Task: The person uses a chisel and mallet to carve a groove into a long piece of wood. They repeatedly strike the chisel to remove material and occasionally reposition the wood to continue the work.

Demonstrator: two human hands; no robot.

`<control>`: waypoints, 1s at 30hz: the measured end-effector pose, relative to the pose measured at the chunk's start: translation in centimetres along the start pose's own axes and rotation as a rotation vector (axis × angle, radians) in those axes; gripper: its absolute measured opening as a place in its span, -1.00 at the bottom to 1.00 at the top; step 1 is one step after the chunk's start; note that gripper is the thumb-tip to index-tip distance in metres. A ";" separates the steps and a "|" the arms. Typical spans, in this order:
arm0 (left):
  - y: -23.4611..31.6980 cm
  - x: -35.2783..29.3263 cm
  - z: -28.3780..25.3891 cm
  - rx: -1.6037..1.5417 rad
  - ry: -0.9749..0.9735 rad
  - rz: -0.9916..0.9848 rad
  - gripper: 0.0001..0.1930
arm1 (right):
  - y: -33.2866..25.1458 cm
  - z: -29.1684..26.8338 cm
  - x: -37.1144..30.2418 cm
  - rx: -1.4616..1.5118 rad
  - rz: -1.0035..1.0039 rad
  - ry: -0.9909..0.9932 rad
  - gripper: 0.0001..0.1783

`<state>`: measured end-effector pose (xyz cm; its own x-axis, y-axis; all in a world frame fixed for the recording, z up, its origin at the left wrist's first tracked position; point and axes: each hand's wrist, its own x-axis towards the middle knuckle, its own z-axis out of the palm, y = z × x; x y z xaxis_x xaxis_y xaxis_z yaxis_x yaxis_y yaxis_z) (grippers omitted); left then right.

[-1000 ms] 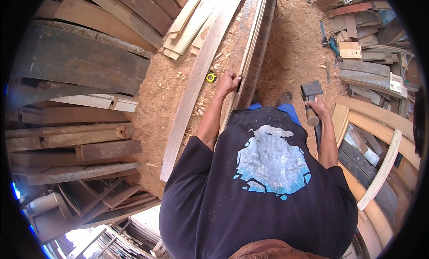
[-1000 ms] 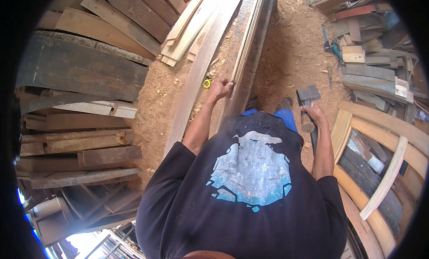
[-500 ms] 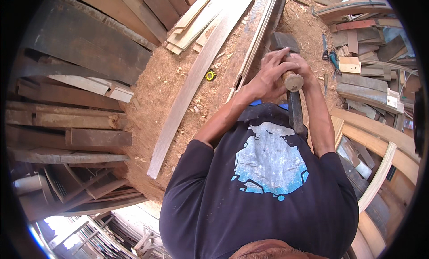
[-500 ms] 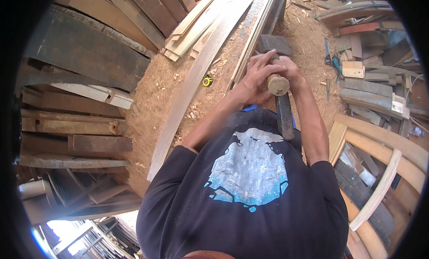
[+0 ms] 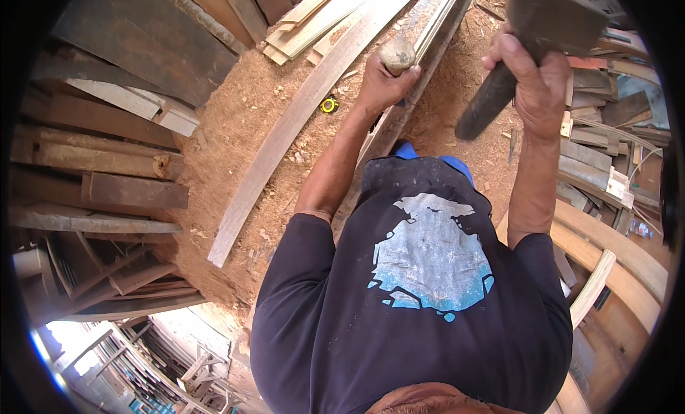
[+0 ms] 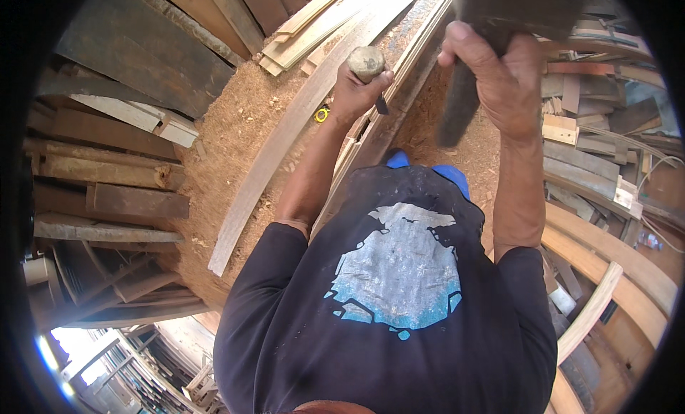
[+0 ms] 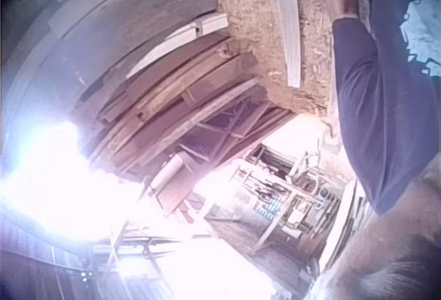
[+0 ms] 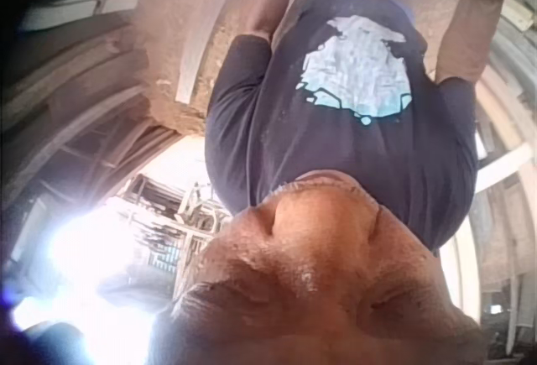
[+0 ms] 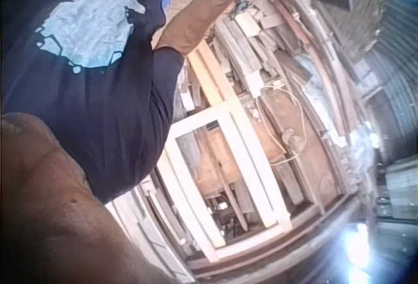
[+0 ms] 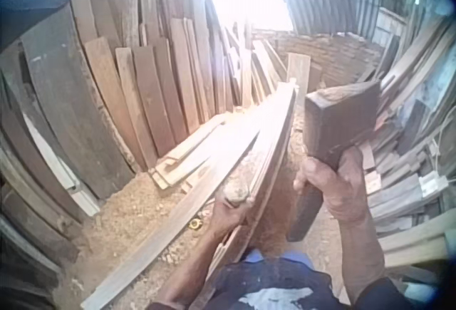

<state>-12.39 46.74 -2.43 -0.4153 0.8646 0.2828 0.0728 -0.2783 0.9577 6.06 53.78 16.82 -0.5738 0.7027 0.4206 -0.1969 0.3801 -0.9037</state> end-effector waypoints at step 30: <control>-4.1 -1.4 -1.2 0.173 0.269 -0.023 -0.73 | 0.2 1.8 -0.7 -0.116 -0.134 0.018 -0.93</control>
<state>-13.20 46.13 -6.79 -0.6420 0.7215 0.2593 0.2043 -0.1650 0.9649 5.01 52.28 16.21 -0.5338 0.6513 0.5394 -0.1774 0.5374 -0.8245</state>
